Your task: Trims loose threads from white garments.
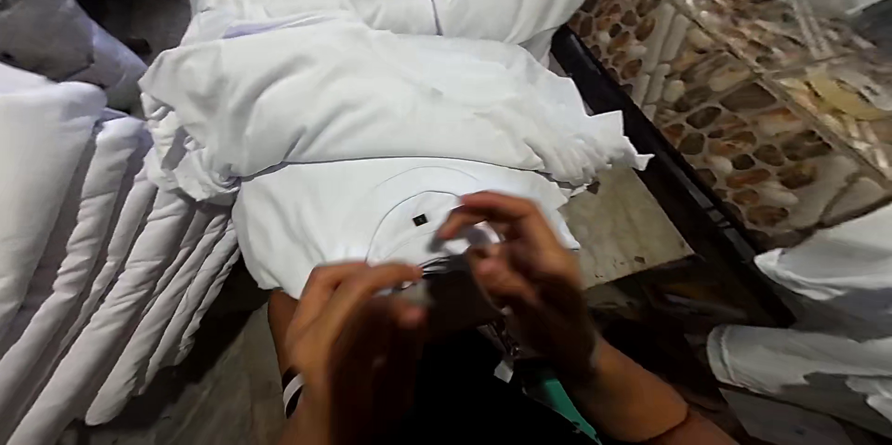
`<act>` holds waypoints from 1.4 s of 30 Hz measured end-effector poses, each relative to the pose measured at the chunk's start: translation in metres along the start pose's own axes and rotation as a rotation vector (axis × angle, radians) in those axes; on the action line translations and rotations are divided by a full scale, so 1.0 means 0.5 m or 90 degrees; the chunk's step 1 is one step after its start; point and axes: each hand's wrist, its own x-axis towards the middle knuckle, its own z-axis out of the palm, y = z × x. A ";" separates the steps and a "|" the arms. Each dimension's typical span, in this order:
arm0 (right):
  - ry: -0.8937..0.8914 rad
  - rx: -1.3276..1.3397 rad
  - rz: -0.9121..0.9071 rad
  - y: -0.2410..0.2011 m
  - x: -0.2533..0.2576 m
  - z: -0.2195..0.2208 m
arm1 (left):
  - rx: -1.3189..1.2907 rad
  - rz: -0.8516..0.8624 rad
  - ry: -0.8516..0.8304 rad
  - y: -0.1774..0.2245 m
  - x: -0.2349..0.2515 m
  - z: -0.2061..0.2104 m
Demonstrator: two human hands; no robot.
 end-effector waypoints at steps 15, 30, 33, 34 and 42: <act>0.239 -0.005 0.166 0.066 -0.073 -0.062 | -0.379 -0.235 -0.303 -0.017 0.139 0.206; 0.255 -0.012 0.184 0.072 -0.049 -0.063 | -0.585 -0.240 -0.333 -0.022 0.130 0.180; 0.258 -0.106 0.166 0.079 -0.043 -0.112 | -0.344 -0.055 -0.350 0.003 0.105 0.174; 0.223 -0.170 0.171 0.078 -0.036 -0.131 | -0.168 0.050 -0.339 0.023 0.090 0.178; 0.004 -0.160 0.253 0.058 0.019 -0.178 | 0.314 0.189 -0.184 0.060 0.052 0.220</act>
